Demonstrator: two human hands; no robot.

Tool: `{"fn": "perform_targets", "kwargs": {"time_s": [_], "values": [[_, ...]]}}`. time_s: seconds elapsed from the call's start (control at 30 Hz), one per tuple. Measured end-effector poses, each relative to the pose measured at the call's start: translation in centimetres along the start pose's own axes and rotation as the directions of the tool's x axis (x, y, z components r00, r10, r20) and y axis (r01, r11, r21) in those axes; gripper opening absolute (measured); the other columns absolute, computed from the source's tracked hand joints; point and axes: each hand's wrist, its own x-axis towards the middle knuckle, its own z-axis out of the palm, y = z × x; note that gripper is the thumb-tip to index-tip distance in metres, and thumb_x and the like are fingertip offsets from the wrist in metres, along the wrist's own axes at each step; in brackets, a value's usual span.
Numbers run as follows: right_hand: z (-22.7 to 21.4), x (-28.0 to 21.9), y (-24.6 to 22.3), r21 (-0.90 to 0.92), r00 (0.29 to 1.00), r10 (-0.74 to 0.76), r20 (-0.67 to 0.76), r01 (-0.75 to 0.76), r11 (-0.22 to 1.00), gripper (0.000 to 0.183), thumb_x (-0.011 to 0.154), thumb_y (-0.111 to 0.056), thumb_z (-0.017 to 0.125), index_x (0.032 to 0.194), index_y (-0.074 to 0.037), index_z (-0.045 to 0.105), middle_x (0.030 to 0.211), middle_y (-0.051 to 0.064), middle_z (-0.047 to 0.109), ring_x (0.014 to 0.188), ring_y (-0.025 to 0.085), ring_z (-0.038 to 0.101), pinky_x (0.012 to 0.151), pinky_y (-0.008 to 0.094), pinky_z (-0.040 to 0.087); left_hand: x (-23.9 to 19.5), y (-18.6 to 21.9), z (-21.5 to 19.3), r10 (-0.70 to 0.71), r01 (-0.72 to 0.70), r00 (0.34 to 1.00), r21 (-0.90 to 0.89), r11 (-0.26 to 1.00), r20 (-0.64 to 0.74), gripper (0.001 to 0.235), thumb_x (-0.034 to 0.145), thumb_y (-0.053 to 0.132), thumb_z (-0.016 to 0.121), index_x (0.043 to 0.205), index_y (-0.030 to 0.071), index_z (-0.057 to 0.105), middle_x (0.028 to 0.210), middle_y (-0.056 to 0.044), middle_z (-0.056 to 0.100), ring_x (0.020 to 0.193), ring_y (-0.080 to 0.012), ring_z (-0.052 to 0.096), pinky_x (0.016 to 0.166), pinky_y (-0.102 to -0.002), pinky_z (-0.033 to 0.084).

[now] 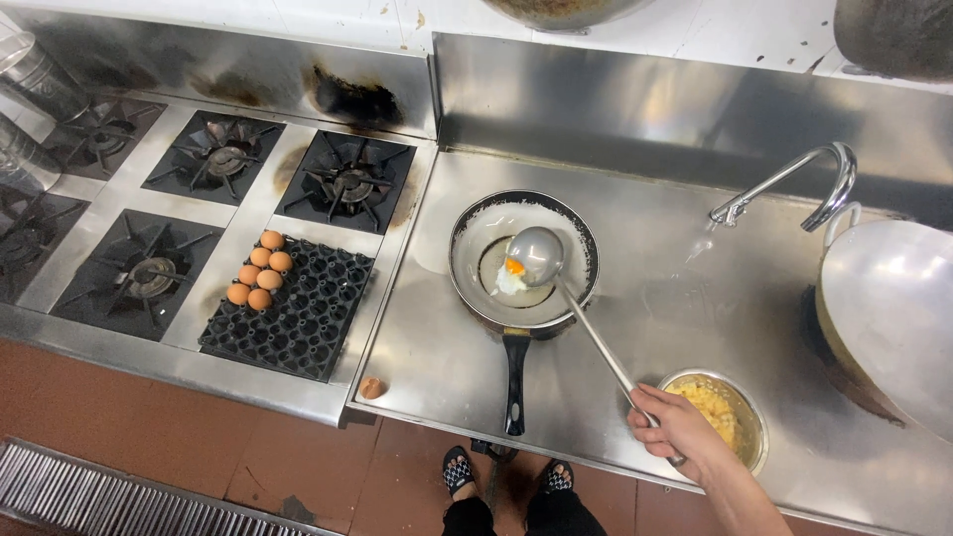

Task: The person mixes rice and egg yolks in a metal bowl using a gloved hand. They then crack two eggs into a frying pan and scramble them with a ladle over a gas burner.

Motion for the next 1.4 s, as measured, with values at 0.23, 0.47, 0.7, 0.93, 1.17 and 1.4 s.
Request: {"fn": "perform_targets", "kwargs": {"time_s": [0.23,0.47,0.7,0.93,1.17,1.4], "values": [[1.6,-0.2,-0.4,0.022,1.0,0.022,0.013,-0.022,1.0,0.028,0.104,-0.015,0.055,0.13,-0.003,0.055,0.072,0.007,0.037,0.048,0.009,0.023,0.035,0.022,0.012,-1.9,2.8,1.8,-0.044,0.045,0.999,-0.166,0.985,0.012,0.043,0.085,0.043,0.069,0.124,0.029,0.077,0.117,0.009,0.081,0.107,-0.009,0.077,0.096,-0.025,0.056],[1.9,3.7,-2.9,0.13,0.982,0.093,0.165,-0.115,0.985,0.051,0.103,-0.007,0.057,0.152,-0.006,0.045,0.068,0.007,0.046,0.042,0.008,0.033,0.028,0.02,0.021,-18.1,17.1,-5.3,0.338,-0.32,0.939,-0.519,0.793,-0.063,0.049,0.084,0.043,0.067,0.126,0.02,0.075,0.125,0.001,0.079,0.121,-0.0175,0.07,0.106,-0.032,0.049],[0.7,0.9,-2.6,0.135,0.955,0.232,0.186,-0.258,0.957,0.039,0.105,-0.02,0.049,0.14,-0.006,0.054,0.07,0.002,0.031,0.047,0.004,0.018,0.031,0.019,0.011,-17.4,14.3,-4.9,0.199,-0.176,0.98,-0.556,0.812,-0.018,0.045,0.083,0.041,0.068,0.121,0.021,0.079,0.123,0.003,0.081,0.118,-0.0158,0.071,0.107,-0.029,0.048],[1.9,1.1,-1.1,0.184,0.961,0.213,0.175,-0.245,0.952,0.03,0.108,-0.024,0.048,0.126,-0.003,0.058,0.069,0.0,0.033,0.044,0.005,0.021,0.031,0.022,0.015,-13.1,10.3,-2.6,-0.035,0.109,0.988,-0.523,0.845,0.149,0.041,0.087,0.036,0.07,0.12,0.015,0.083,0.113,-0.005,0.081,0.107,-0.0205,0.072,0.097,-0.031,0.051],[3.1,5.0,-0.8,0.213,0.962,0.208,0.178,-0.244,0.946,0.029,0.106,-0.028,0.054,0.121,-0.003,0.058,0.066,-0.001,0.036,0.042,0.004,0.024,0.03,0.021,0.015,-12.2,10.2,-1.9,0.042,0.039,0.99,-0.542,0.839,0.136,0.042,0.084,0.034,0.068,0.118,0.015,0.085,0.118,-0.003,0.083,0.116,-0.0202,0.072,0.104,-0.03,0.049],[3.0,3.0,-1.8,0.206,0.897,0.304,0.322,-0.38,0.902,0.028,0.111,-0.022,0.045,0.116,0.004,0.054,0.066,0.001,0.039,0.039,0.006,0.026,0.026,0.022,0.016,-10.4,7.6,-0.2,-0.002,0.069,0.994,-0.585,0.808,0.114,0.046,0.082,0.037,0.068,0.111,0.005,0.085,0.107,-0.01,0.085,0.105,-0.025,0.075,0.096,-0.032,0.051]]}}
